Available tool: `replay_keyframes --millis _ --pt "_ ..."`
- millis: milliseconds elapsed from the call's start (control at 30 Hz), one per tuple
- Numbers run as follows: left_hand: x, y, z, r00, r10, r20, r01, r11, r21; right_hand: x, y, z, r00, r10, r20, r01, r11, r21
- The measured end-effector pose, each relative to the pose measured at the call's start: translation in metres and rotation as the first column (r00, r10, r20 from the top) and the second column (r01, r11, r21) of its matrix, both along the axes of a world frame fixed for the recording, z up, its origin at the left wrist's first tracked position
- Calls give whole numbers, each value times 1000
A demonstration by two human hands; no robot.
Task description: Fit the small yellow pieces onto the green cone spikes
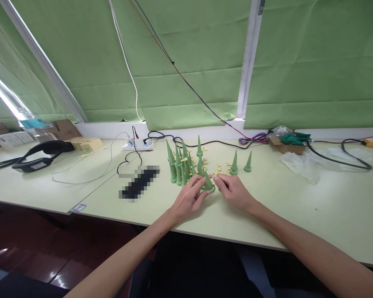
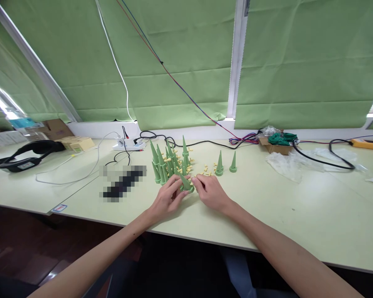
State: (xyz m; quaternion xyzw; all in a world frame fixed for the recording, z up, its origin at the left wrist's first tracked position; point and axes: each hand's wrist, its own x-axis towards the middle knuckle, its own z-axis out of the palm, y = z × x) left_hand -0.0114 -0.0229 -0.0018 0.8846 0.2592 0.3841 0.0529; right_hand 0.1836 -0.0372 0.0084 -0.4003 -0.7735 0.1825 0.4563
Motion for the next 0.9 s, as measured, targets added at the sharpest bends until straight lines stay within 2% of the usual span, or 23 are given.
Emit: replay_keyframes --millis 167,400,667,900 --pt "1 2 -2 999 35 34 -37 997 65 -3 1 1 997 10 -78 -17 996 -83" --pt "4 2 -1 970 141 199 -124 988 -97 -3 -2 5 985 -48 -163 42 998 -43" --pt "2 2 4 990 79 117 -61 987 -149 -1 -1 5 997 61 -45 -56 992 111" --pt "0 2 3 992 54 115 -38 989 -140 -4 -4 4 998 29 -53 -24 996 90"
